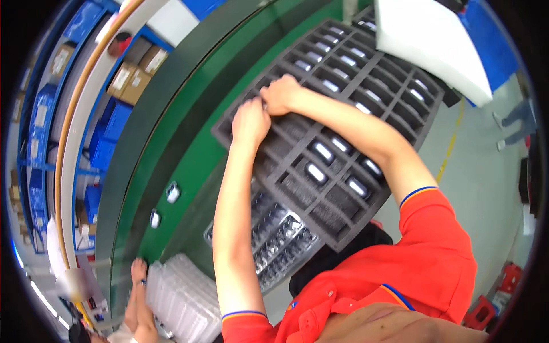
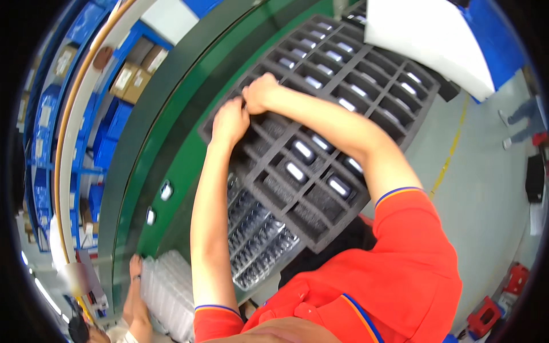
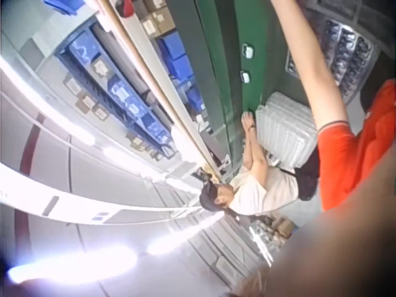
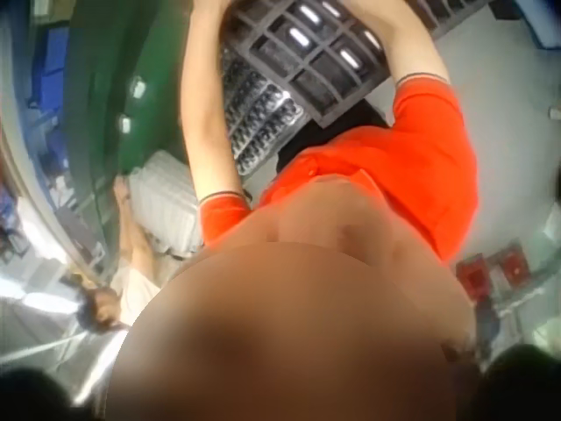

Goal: Placing small electronic components into plastic organizer trays on an assembly line.

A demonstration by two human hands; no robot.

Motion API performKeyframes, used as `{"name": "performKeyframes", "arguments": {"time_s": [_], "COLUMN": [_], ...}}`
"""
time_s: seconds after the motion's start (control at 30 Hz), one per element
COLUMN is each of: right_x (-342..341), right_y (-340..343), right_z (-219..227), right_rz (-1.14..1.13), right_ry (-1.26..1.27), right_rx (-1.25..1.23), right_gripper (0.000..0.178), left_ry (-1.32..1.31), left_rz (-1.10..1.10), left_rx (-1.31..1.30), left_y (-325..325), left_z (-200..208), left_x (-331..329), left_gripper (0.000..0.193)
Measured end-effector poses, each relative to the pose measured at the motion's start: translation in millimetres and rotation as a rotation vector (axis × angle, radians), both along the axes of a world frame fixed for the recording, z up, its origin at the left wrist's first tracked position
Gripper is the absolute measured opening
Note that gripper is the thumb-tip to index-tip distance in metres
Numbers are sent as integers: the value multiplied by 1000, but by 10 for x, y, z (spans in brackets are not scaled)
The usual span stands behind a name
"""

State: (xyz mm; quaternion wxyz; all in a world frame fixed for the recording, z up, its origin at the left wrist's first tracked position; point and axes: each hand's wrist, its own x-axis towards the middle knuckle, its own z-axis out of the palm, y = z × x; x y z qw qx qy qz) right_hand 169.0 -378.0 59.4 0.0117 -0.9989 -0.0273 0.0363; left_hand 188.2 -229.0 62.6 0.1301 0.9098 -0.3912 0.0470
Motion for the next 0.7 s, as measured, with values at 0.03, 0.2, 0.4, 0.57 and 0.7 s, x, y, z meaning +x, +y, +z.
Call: {"name": "performKeyframes", "arguments": {"time_s": [0.03,0.2,0.4,0.57,0.7], "right_x": [15,114,362,471,500], "right_y": [-78,-521,-669,-598,-660], "right_z": [21,116,132,243,329], "right_rz": [-3,139,192,228,233], "right_ry": [71,115,426,577,604], "right_rx": [61,403,563,507,382], "right_gripper": [49,42,50,64,62], "left_ry": [143,412,687,680,659], "left_rz": [157,207,203,114,65], "left_rx": [169,465,393,68,-32], "left_y": [-104,-368,-352,-129,-155], "left_z": [42,281,192,-149,-128], "left_x": [-19,180,453,538,470], "left_gripper": [41,63,67,66,65]}}
